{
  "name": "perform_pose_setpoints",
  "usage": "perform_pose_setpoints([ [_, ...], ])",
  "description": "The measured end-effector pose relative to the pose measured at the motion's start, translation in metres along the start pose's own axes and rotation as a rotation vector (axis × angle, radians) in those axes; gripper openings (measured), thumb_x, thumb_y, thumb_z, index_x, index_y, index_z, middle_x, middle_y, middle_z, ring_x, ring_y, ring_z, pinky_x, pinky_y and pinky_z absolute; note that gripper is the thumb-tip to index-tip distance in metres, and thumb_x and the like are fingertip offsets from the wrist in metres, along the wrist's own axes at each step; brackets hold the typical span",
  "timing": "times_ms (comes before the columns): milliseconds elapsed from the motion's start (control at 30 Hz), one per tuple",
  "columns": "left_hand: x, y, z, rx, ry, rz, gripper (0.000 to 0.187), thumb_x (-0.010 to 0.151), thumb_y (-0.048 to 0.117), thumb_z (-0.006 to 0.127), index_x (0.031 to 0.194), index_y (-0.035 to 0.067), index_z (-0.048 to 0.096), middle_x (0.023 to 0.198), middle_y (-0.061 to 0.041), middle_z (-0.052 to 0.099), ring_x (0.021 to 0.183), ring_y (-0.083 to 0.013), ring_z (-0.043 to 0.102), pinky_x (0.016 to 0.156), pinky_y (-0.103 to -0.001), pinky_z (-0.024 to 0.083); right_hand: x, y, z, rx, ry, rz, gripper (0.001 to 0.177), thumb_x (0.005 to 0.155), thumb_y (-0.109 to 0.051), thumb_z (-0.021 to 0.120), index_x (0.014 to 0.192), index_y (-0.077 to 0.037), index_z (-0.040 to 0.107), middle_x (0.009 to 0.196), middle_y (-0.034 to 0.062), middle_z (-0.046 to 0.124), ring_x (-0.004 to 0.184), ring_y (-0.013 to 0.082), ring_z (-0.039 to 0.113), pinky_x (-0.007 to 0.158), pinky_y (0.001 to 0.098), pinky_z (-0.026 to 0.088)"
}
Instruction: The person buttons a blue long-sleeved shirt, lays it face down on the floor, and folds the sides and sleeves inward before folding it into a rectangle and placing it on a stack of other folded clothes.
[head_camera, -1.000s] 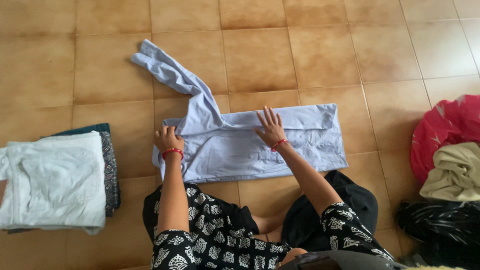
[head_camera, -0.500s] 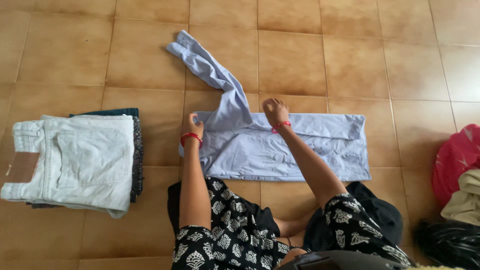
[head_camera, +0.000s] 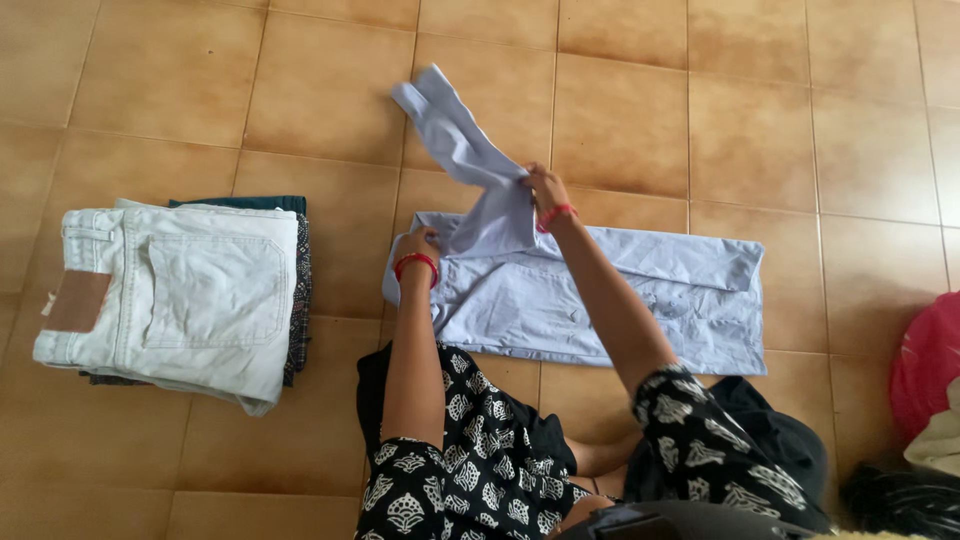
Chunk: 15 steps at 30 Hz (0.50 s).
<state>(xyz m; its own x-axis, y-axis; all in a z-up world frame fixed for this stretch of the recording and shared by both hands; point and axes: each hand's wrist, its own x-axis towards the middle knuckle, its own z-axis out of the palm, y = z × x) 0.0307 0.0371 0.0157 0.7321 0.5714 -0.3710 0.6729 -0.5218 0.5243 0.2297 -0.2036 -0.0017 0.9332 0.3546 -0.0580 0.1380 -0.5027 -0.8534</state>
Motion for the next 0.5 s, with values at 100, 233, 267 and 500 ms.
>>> perform_pose_setpoints([
  [100,0.002,-0.001,0.007,-0.009,0.043,-0.016,0.024,0.088,0.028,0.068,0.111,0.032,0.075,0.113,-0.012,0.072,0.103,-0.0361,0.07,0.084,-0.048,0.057,-0.067,0.014,-0.033,0.361,-0.415,-0.167,0.031,0.088,-0.012,0.053,0.112,-0.006,0.072,0.11,0.0072,0.073,0.107,0.0231,0.066,0.097,0.0382,0.052],
  [233,0.006,-0.011,0.026,0.016,0.136,0.022,0.023,0.088,0.035,0.072,0.111,0.032,0.074,0.116,-0.016,0.066,0.102,-0.039,0.069,0.083,-0.048,0.057,-0.159,-0.008,-0.087,-0.058,-0.782,-0.386,0.031,0.079,-0.002,0.055,0.097,-0.008,0.079,0.108,0.0102,0.079,0.108,0.0271,0.07,0.098,0.0387,0.053],
  [267,0.007,-0.014,0.03,0.013,0.142,0.019,0.026,0.086,0.035,0.073,0.112,0.032,0.073,0.118,-0.015,0.064,0.101,-0.0397,0.068,0.083,-0.048,0.056,-0.172,-0.012,-0.095,-0.229,-0.595,-0.301,0.03,0.078,-0.003,0.057,0.096,-0.011,0.08,0.106,0.0096,0.079,0.1,0.028,0.07,0.092,0.0383,0.054],
  [500,-0.003,-0.019,0.045,-0.167,0.315,0.08,0.04,0.077,0.029,0.082,0.115,0.024,0.07,0.127,-0.016,0.057,0.101,-0.0386,0.068,0.085,-0.047,0.056,-0.196,0.028,-0.086,-0.32,-0.07,0.166,0.02,0.096,-0.028,0.069,0.104,-0.011,0.077,0.098,0.014,0.076,0.091,0.0287,0.073,0.081,0.0386,0.056],
])
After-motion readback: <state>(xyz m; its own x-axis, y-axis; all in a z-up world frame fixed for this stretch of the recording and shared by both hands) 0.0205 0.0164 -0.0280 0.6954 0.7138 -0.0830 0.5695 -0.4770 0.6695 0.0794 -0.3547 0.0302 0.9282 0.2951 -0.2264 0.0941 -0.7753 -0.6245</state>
